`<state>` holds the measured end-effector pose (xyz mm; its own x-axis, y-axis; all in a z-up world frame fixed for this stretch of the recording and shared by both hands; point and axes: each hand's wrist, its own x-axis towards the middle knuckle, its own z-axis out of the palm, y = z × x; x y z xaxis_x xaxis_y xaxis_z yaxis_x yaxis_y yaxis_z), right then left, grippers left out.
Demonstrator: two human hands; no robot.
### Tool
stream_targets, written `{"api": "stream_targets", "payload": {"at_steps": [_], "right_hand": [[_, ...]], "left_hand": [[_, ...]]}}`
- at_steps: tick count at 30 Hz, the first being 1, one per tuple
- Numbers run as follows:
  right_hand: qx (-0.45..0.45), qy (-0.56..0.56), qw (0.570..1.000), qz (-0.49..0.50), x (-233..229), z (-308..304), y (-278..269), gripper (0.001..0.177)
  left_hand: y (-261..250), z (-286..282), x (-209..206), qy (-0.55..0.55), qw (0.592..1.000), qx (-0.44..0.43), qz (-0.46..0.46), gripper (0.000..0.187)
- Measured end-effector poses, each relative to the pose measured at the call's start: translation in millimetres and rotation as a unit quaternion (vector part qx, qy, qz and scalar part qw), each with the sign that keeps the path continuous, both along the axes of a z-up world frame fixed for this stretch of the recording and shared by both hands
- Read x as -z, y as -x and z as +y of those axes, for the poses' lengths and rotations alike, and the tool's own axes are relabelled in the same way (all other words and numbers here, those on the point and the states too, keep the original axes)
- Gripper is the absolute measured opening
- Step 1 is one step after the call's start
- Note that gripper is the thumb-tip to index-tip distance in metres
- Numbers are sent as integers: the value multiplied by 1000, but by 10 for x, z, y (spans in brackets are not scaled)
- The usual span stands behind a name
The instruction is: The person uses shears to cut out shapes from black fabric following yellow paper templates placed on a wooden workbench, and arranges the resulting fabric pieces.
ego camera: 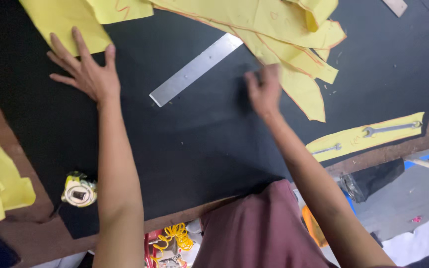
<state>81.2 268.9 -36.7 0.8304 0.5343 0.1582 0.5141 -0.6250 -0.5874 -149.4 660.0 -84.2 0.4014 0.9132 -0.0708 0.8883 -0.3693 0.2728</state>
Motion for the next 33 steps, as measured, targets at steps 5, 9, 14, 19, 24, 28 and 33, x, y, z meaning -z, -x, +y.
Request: {"api": "stream_targets", "payload": {"at_steps": [5,9,14,19,24,28,33], "right_hand": [[97,15,985,-144,-377,-462,-821,75],[-48,163,986,-5,-682,-646,-1043,38],[36,36,916,398,-904,-734,-302,19],[5,-95,754,650,-1074,-865,1191,15],[-119,31,766,631,-1074,-1171,1783,19],[-164,70,937,299,-946,-1467,1653,18],[-96,96,979,151,-843,-1768,1637,42]], "left_hand": [[328,-333,228,-136,930,12,-341,54],[528,-1060,-11,-113,889,-101,-433,44],[520,-2459,-623,117,835,-39,-536,21],[339,-3446,-1002,591,670,-72,-443,52],[541,-3533,-671,497,740,64,-449,44],[1022,-3088,-612,456,806,266,-267,46],[1281,-2935,-943,375,854,362,11,41]]}}
